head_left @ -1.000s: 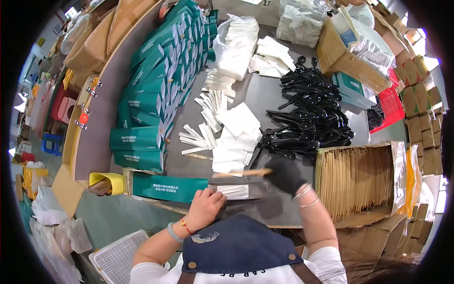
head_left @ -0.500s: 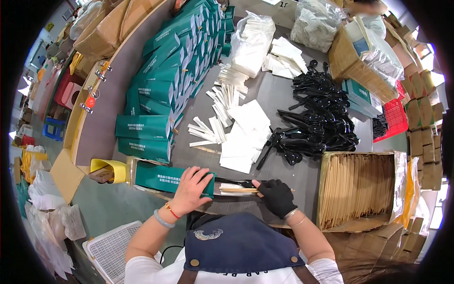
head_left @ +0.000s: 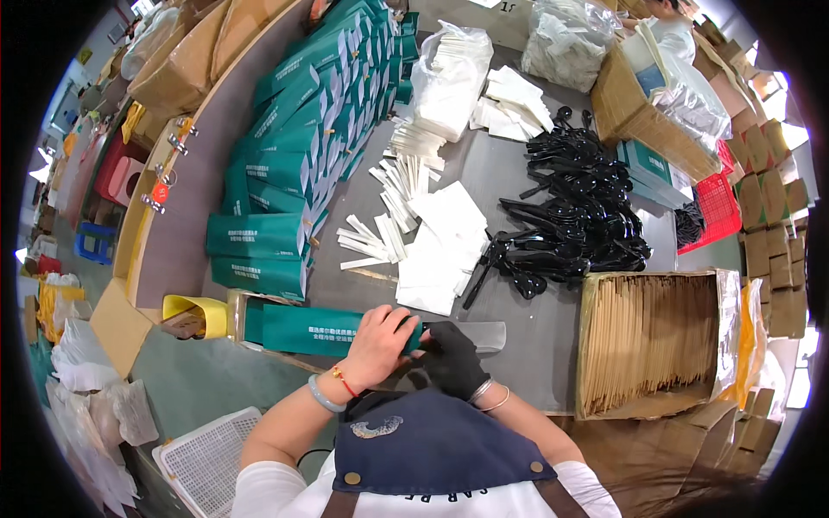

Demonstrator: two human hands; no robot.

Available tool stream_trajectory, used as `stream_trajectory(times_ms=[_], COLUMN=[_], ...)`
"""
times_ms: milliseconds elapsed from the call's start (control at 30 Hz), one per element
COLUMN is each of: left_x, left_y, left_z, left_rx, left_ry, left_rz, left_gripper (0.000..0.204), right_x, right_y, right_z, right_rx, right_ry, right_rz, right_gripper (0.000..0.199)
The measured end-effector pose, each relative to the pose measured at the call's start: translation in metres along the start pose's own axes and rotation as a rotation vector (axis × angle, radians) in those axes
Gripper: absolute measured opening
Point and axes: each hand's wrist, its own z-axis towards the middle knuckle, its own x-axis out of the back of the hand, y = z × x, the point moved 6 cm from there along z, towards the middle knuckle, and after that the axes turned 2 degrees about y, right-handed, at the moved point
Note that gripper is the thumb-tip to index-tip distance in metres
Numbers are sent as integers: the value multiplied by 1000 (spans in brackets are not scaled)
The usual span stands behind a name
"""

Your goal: Packing chopsticks and small plastic components into paper sleeves at a workstation.

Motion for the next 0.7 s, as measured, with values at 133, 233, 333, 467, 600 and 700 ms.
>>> stream_trajectory(times_ms=[133, 233, 333, 467, 600, 700], left_x=[7, 2, 55, 144, 153, 68], left_y=[12, 20, 12, -58, -104, -70], left_z=[11, 17, 27, 49, 21, -16], left_rx=[-104, -143, -156, -116, 203, 335], left_ry=[-124, -410, -414, -86, 251, 177], left_rz=[230, 169, 238, 229, 456, 111], left_gripper=[55, 37, 33, 18, 30, 58], right_x=[34, 34, 63, 105, 99, 89], right_y=[-35, -19, -35, -38, -39, -39], right_z=[0, -5, -7, -10, -7, -10], right_rx=[332, 296, 290, 188, 144, 134], right_ry=[89, 19, 66, 281, 230, 161], right_rz=[-673, -832, -823, -724, -724, -839], right_gripper=[45, 56, 57, 61, 61, 62])
